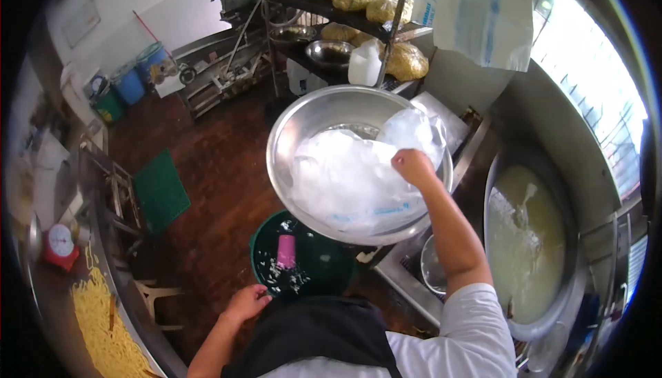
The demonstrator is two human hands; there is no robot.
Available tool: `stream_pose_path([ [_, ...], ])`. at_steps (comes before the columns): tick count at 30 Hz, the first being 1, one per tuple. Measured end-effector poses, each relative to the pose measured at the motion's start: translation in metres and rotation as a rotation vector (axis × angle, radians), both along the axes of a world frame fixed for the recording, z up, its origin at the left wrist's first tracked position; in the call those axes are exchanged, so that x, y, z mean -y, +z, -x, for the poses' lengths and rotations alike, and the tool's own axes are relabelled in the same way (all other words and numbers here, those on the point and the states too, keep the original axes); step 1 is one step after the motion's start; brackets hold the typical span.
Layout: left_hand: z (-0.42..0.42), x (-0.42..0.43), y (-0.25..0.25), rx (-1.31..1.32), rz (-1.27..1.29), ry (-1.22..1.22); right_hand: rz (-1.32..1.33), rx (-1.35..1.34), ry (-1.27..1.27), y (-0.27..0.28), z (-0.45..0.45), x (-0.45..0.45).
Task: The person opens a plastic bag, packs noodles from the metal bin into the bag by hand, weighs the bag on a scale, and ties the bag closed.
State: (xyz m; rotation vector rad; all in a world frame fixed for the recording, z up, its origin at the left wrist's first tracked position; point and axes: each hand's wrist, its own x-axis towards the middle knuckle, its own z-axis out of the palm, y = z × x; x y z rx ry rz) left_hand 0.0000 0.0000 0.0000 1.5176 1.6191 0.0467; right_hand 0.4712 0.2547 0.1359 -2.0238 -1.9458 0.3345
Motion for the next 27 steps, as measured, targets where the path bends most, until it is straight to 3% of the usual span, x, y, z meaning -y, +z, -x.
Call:
stream_pose_path([
  [2, 0.011, -0.009, -0.004, 0.009, -0.051, 0.041, -0.183, -0.305, -0.077, 0.012, -0.002, -0.007],
  [4, -0.011, -0.001, -0.005, 0.313, 0.002, 0.204, -0.410, -0.288, 0.055, 0.059, -0.018, 0.012],
  [6, -0.004, -0.039, 0.001, 0.564, -0.096, 0.334, -0.379, -0.478, 0.107, 0.093, -0.018, 0.005],
  [7, -0.005, -0.060, 0.024, 0.643, -0.072, 0.368, -0.368, -0.574, 0.133, 0.116, -0.011, 0.015],
  [12, -0.040, -0.162, 0.114, 0.857, -0.440, 0.258, -0.336, -0.856, 0.228, 0.165, 0.004, 0.031],
  [16, -0.074, -0.208, 0.206, 0.670, -0.903, 0.086, -0.262, -1.081, 0.266, 0.182, 0.020, 0.050],
  [19, -0.106, -0.222, 0.247, 0.819, -1.078, -0.066, -0.157, -1.052, 0.293, 0.180, 0.019, 0.045],
  [22, -0.125, -0.256, 0.247, 0.854, -0.986, -0.188, -0.176, -0.924, 0.300, 0.159, 0.019, 0.025],
  [25, -0.135, -0.237, 0.256, 1.097, -0.799, 0.114, -0.560, -0.619, 0.062, 0.138, 0.039, 0.030],
  [26, -0.137, -0.232, 0.257, 1.112, -0.933, 0.169, -0.642, -0.565, 0.009, 0.138, 0.047, 0.048],
  [27, -0.134, -0.224, 0.260, 1.114, -0.892, 0.263, -0.771, -0.484, 0.016, 0.133, 0.061, 0.070],
])
